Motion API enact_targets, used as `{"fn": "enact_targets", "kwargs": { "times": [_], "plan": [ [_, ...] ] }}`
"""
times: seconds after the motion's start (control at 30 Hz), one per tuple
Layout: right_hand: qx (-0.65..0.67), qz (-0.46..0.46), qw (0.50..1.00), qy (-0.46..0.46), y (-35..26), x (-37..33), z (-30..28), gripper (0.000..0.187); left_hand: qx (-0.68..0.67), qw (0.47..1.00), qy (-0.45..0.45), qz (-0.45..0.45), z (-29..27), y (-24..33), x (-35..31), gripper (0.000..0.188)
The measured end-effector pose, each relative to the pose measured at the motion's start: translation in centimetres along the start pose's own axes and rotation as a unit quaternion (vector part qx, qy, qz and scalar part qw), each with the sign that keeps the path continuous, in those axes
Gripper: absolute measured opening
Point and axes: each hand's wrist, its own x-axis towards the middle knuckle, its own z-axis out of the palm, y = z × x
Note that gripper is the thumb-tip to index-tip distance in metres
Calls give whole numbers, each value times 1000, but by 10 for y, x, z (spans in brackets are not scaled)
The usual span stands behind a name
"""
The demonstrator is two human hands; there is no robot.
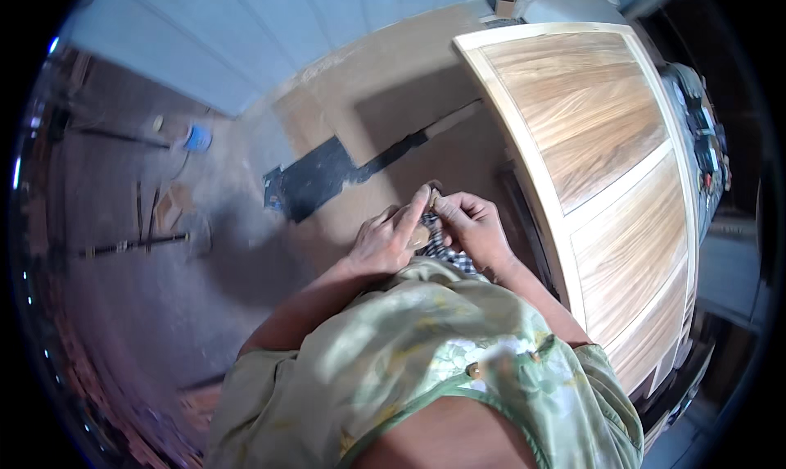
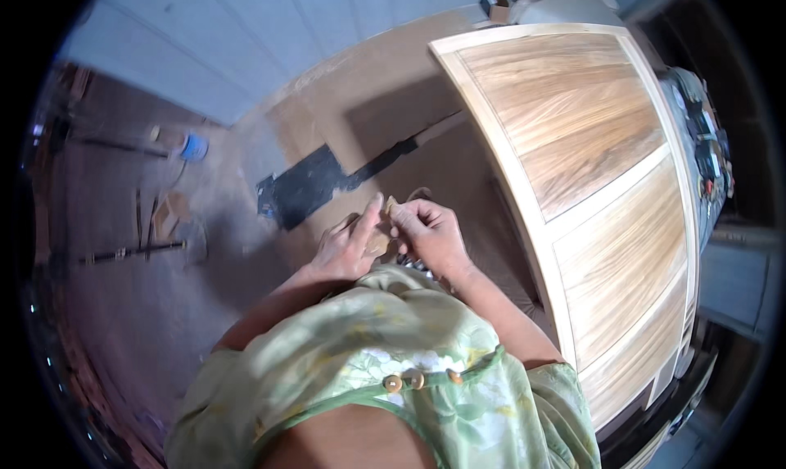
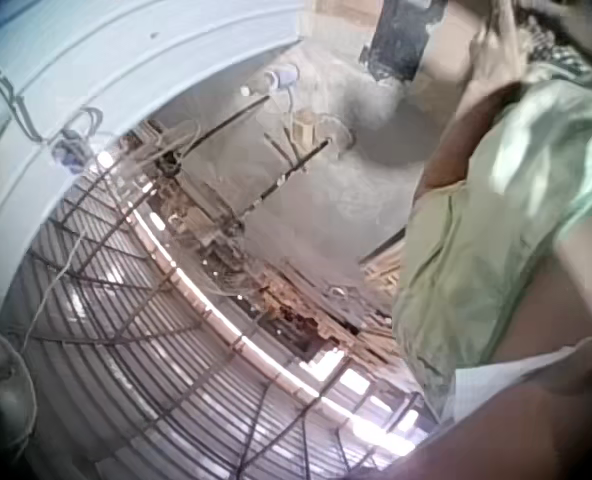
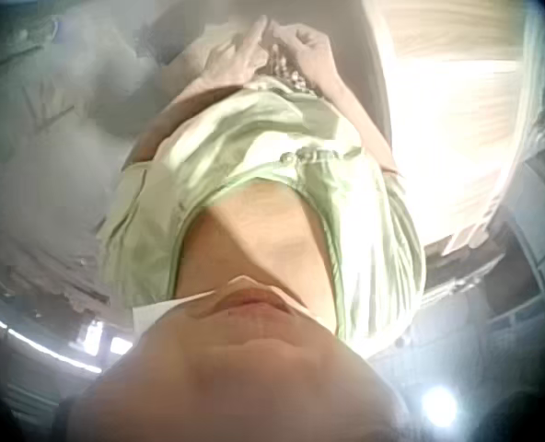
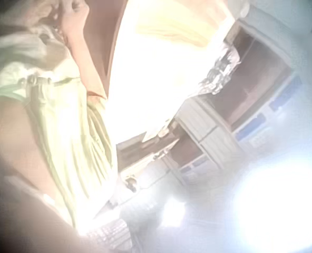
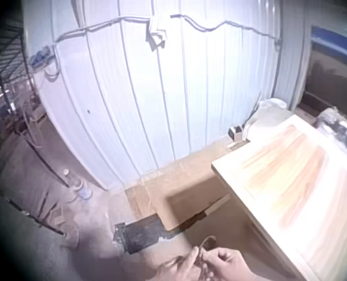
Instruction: The person applies putty to seams and gaps in a wood furniture panel by hand using a small block, then trims excess with a knife.
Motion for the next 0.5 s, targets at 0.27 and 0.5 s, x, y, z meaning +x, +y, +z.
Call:
{"fn": "enact_targets", "kwargs": {
  "times": [0.27, 0.5],
  "plan": [
    [64, -17, 998, 7, -78, 117, -16, 23, -68, 992, -110, 3, -32, -72, 137, 98],
    [86, -53, 994, 38, -151, 208, -50, 24, -179, 972, -59, -141, -69, -114, 249, 95]
  ]
}}
